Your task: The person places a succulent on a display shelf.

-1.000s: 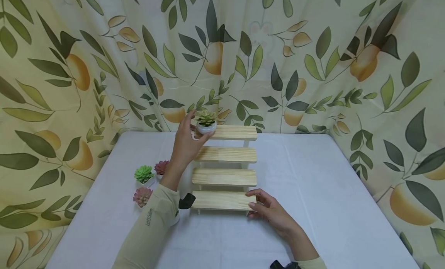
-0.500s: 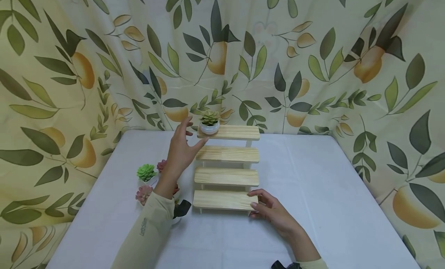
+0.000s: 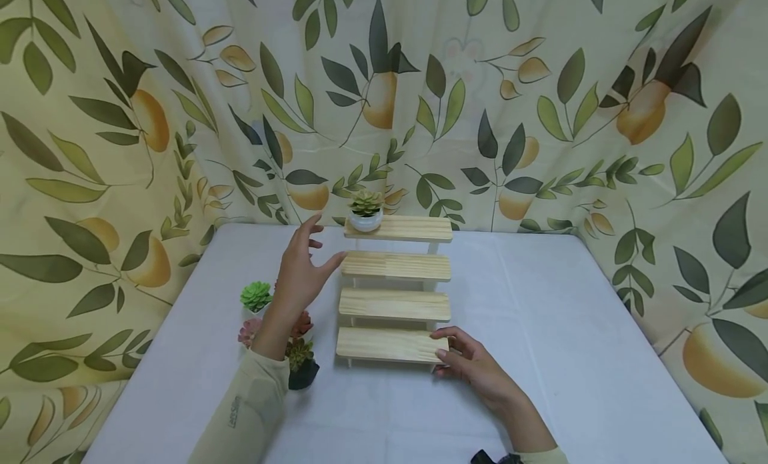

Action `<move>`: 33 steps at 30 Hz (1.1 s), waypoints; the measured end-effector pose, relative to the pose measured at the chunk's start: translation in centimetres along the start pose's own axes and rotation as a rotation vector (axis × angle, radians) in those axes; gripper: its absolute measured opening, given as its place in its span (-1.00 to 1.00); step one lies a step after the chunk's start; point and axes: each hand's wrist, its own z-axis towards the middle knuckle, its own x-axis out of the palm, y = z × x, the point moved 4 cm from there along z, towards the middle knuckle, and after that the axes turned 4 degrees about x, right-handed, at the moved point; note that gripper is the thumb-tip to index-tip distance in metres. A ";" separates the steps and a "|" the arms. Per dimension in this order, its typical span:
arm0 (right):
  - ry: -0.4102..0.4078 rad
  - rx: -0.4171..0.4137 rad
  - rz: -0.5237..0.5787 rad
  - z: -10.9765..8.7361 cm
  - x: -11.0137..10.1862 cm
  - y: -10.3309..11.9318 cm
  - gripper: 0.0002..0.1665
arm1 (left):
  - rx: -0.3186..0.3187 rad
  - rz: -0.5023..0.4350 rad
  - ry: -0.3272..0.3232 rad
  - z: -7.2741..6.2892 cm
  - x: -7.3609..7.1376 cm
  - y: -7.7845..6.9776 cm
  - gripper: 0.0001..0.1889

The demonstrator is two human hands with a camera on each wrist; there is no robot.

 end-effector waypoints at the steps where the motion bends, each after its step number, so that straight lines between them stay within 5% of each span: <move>1: 0.002 0.000 -0.002 0.0 0.0 0.0 -0.47 | -0.005 -0.001 -0.002 -0.2 -0.1 0.0 -0.16; 33: -0.004 0.003 -0.004 0.1 0.0 0.0 -0.48 | -0.181 -0.017 -0.001 -5.8 -1.3 4.1 -0.16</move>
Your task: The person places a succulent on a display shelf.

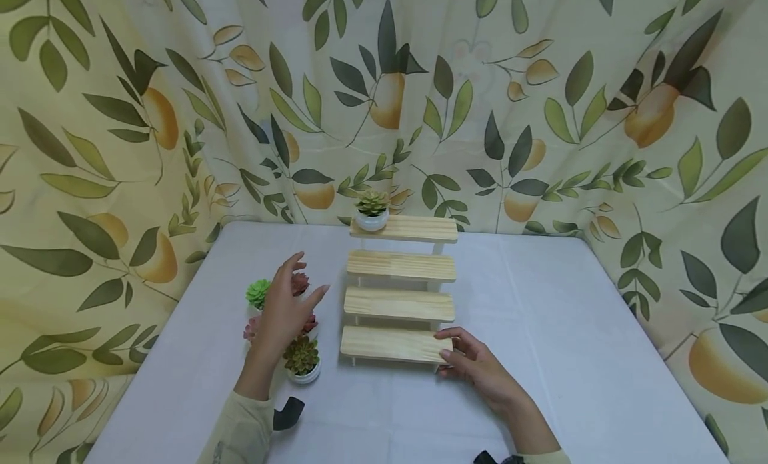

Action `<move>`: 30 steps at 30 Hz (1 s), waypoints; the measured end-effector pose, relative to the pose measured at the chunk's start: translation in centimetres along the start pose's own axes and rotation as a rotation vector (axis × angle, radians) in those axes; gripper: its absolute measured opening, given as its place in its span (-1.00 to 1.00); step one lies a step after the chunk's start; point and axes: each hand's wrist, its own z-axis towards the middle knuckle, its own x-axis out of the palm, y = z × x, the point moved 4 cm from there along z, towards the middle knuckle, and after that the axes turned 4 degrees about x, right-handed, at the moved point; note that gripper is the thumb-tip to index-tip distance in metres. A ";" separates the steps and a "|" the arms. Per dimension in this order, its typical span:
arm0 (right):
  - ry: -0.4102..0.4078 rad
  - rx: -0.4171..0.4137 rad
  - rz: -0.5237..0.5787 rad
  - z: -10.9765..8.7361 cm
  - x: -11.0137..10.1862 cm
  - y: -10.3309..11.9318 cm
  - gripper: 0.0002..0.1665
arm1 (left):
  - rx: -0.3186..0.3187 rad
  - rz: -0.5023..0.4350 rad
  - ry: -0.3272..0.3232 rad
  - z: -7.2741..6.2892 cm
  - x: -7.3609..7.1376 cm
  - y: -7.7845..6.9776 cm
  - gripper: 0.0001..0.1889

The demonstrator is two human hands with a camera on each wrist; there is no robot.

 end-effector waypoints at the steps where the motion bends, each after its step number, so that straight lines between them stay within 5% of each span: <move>1: -0.005 0.004 0.002 0.0 0.0 0.0 -0.49 | -0.006 0.002 -0.002 -0.1 -0.1 0.1 -0.16; 13: -0.018 0.015 0.013 0.1 -0.1 -0.1 -0.49 | -0.069 0.097 0.002 -1.6 -1.4 1.5 -0.17; 30: -0.016 0.027 0.019 0.1 0.1 -0.2 -0.48 | -0.036 0.177 -0.052 -3.5 -3.4 3.6 -0.26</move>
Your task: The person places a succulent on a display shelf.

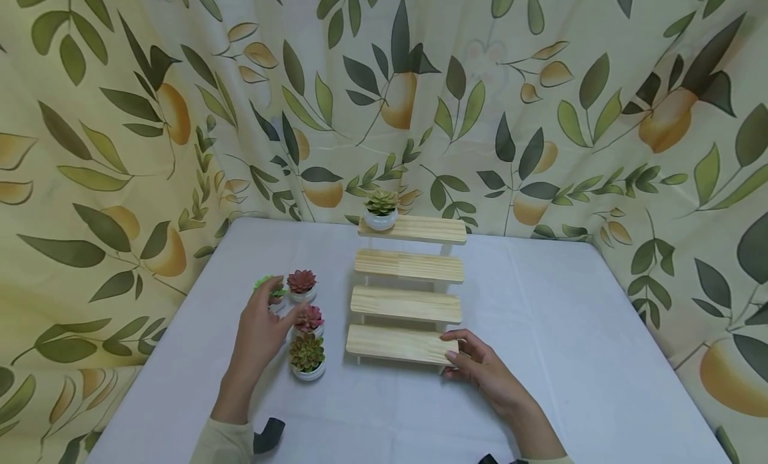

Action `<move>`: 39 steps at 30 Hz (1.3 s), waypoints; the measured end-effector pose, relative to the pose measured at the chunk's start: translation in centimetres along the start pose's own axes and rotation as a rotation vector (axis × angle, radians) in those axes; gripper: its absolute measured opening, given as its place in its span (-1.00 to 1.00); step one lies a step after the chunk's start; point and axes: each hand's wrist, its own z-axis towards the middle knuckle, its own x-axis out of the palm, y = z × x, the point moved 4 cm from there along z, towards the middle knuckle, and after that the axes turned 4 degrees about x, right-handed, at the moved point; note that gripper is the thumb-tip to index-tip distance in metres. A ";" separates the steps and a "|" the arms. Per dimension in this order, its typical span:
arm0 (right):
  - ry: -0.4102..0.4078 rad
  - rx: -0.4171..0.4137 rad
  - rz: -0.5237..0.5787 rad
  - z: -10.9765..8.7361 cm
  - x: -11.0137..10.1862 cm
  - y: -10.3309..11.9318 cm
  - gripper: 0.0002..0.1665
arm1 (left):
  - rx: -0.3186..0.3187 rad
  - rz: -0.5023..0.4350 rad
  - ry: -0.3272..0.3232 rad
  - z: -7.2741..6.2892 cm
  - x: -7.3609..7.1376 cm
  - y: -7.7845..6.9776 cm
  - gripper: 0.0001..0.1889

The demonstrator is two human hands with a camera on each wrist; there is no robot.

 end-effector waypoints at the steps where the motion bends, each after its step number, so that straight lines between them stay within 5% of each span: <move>1: 0.000 0.001 -0.001 0.0 0.0 0.0 -0.48 | -0.007 0.002 -0.005 -0.1 -0.1 0.1 -0.27; 22: 0.024 -0.027 0.003 -0.1 0.3 0.3 -0.49 | -0.041 -0.022 -0.069 -1.6 -2.0 3.3 -0.35; 39: 0.011 -0.011 0.010 0.1 0.2 0.2 -0.50 | -0.147 -0.053 0.012 -2.5 -2.1 4.9 -0.24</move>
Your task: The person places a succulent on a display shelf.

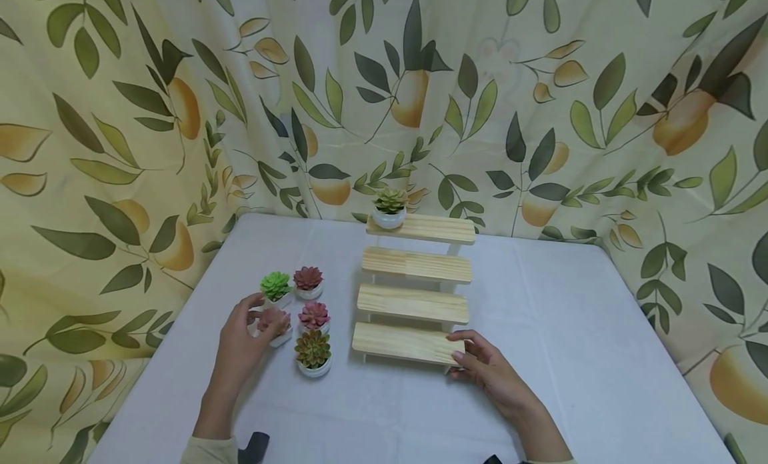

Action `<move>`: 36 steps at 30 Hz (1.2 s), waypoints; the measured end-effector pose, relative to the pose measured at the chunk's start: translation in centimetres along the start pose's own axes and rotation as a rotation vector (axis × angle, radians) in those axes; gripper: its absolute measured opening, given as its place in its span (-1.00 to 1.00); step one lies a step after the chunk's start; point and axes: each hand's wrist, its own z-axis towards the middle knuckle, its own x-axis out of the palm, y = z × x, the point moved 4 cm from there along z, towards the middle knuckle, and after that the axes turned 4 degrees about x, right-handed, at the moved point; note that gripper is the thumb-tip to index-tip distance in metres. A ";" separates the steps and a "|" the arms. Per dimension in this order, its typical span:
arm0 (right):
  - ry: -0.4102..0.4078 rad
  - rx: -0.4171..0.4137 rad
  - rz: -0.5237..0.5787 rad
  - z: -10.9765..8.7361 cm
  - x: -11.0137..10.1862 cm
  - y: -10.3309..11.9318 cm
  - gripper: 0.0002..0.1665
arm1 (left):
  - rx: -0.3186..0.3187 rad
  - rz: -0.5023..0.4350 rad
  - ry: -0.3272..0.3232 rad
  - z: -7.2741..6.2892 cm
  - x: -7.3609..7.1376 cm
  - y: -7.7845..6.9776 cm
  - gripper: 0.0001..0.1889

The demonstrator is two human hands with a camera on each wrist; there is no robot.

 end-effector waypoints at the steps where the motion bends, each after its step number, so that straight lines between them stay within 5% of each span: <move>1: -0.002 0.002 0.001 0.0 0.0 -0.1 -0.51 | -0.002 -0.003 0.002 -0.1 0.0 0.2 -0.23; 12: 0.018 0.008 0.005 0.1 -0.1 -0.1 -0.47 | -0.064 -0.006 0.032 -1.0 0.2 1.5 -0.21; 36: 0.015 0.020 0.012 0.2 0.0 0.0 -0.49 | -0.090 -0.004 0.070 -1.2 0.6 2.8 -0.11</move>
